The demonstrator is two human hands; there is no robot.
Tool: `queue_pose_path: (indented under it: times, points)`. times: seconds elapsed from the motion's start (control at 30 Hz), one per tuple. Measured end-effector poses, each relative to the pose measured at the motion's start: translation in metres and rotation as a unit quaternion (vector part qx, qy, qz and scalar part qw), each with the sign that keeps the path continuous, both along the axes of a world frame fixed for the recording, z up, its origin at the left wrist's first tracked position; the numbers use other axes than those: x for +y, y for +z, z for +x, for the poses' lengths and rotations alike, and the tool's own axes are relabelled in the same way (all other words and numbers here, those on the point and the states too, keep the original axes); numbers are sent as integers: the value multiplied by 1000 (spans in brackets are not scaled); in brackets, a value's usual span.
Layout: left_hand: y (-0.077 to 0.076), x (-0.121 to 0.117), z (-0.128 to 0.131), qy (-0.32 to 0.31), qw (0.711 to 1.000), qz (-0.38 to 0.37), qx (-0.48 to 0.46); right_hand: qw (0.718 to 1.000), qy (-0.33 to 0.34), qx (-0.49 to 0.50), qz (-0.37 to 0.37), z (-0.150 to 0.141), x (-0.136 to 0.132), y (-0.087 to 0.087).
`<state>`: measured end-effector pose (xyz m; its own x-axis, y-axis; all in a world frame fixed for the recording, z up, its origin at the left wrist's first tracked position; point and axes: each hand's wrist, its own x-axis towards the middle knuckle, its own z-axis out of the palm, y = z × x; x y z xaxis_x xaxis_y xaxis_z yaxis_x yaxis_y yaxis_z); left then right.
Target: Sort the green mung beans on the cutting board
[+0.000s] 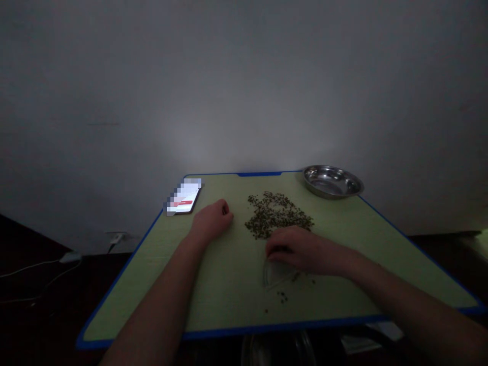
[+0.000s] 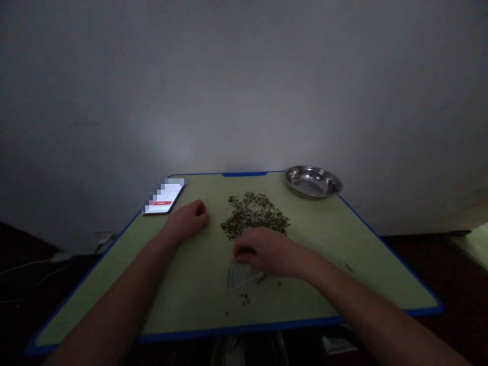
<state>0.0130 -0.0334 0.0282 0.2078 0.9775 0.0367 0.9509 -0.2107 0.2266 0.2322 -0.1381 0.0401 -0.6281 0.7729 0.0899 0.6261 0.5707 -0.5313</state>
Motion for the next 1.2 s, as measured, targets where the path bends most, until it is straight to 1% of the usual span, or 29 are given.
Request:
queue_pose_path:
  times: [0.13,0.3,0.4,0.53,0.67,0.8,0.93,1.07,1.2]
  points:
    - [0,0,0,2,1000,2,-2,996,-87,-3,0,19,-3,-2]
    - [0,-1,1,4,1000,0,-6,983,-181,-23,-15,40,-20,-6]
    - [1,-1,1,3,1000,1,-6,977,-213,-24,-15,42,-30,-10]
    - [2,-2,2,5,1000,-3,-4,975,-223,-18,-20,30,-36,-12]
    - [2,-2,2,5,1000,-2,-6,981,-192,-6,-24,14,-34,-13]
    - [1,-1,1,6,1000,-3,-6,992,-128,-1,-14,1,-30,-12]
    - [2,-2,1,5,1000,-1,-6,998,-55,-7,3,-11,-25,-6]
    - [3,-2,2,8,1000,-5,-1,1000,6,-11,17,-24,-18,1]
    - [2,-1,2,2,1000,4,0,999,49,-9,10,-32,-14,4]
